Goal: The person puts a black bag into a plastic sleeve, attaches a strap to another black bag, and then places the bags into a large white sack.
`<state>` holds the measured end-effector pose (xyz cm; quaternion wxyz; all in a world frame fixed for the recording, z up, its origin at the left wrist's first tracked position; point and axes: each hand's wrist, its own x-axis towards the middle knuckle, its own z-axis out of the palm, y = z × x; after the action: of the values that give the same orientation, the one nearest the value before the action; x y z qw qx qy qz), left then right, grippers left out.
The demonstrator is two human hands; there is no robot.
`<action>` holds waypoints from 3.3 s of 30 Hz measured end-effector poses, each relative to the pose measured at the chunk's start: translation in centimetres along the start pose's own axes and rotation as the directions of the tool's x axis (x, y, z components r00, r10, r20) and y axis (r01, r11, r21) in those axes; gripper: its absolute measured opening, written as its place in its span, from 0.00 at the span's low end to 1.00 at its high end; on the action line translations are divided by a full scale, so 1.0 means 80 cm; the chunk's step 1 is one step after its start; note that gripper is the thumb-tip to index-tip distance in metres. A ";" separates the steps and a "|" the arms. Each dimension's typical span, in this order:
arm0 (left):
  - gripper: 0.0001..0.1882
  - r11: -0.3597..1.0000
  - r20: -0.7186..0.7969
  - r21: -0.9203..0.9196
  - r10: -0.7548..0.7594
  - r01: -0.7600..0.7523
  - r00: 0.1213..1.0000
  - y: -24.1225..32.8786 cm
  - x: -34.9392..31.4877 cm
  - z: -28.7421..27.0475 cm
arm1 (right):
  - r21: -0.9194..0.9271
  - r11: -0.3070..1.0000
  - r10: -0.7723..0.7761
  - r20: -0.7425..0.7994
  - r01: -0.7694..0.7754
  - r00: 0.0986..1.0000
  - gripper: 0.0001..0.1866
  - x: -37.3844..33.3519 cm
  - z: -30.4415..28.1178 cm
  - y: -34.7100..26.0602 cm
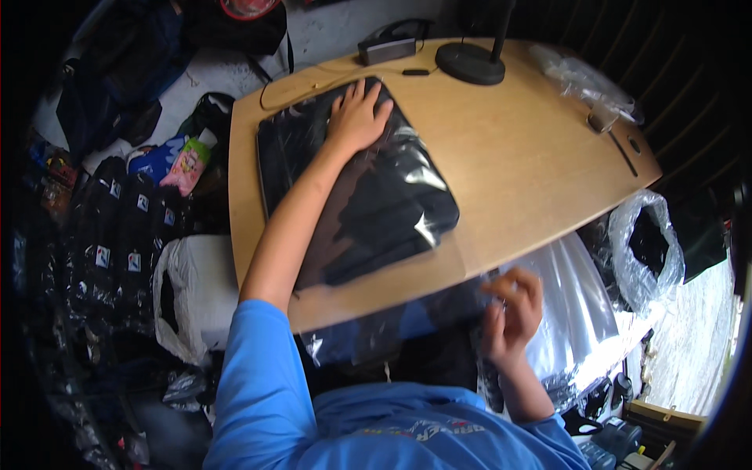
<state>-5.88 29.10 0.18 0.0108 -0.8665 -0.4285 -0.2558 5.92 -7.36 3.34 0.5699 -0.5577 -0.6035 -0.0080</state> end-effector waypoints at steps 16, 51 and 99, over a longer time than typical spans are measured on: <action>0.29 0.992 0.222 0.084 -0.107 0.090 0.969 0.020 -0.252 -0.137 | -0.345 0.928 0.100 0.590 0.138 0.801 0.27 0.068 0.074 0.074; 0.23 0.443 0.074 -0.725 -0.710 0.527 0.700 0.021 -0.336 -0.187 | -0.233 0.970 0.026 0.393 0.072 0.919 0.21 0.256 0.216 0.135; 0.26 0.182 -0.144 -0.980 -0.930 0.083 0.339 0.097 -0.536 -0.421 | 0.221 0.192 -0.099 0.974 -0.956 0.205 0.28 0.057 0.205 -0.067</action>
<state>-36.22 -15.44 11.58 -0.3510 -0.2880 -0.4831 -0.7486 -7.67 4.24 4.12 0.3131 -0.2562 -0.4383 0.8027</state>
